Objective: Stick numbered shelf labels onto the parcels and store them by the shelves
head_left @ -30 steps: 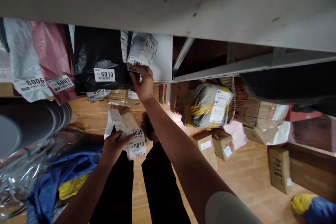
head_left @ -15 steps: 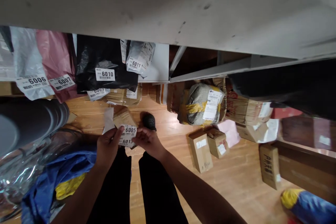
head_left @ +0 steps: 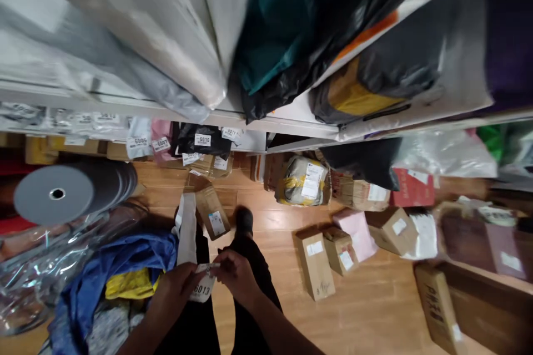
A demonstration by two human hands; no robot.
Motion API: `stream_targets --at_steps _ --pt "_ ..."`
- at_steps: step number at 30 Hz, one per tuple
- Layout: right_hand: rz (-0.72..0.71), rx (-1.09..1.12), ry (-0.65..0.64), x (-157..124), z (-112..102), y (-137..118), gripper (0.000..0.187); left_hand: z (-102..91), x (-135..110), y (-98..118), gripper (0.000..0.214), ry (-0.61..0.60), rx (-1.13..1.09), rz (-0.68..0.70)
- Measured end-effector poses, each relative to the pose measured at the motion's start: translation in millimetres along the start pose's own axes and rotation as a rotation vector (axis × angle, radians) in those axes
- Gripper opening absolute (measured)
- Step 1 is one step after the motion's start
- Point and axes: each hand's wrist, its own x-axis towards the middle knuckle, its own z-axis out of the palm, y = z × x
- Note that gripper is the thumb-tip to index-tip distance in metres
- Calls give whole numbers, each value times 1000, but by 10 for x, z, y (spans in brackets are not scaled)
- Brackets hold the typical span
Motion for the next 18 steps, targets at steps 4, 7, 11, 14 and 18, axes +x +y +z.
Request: stream_targets --at_steps 4,7,11,14,18 --pt "31 -91 -78 -245 34 175 29 332 -613 -174 38 172 -29 -118" --pt "-19 -298 -168 -387 -80 348 14 870 -1017 -290 38 328 -33 -318" --pt "-16 -505 -390 -456 -424 679 8 1658 -1322 -320 31 292 -25 -647" --pt "-65 -600 -492 -269 -764 992 8 2126 -1454 -425 34 133 -24 -743" --pt "-52 -666 -127 340 -1240 1522 9 2619 -1671 -938 36 -99 -72 -817"
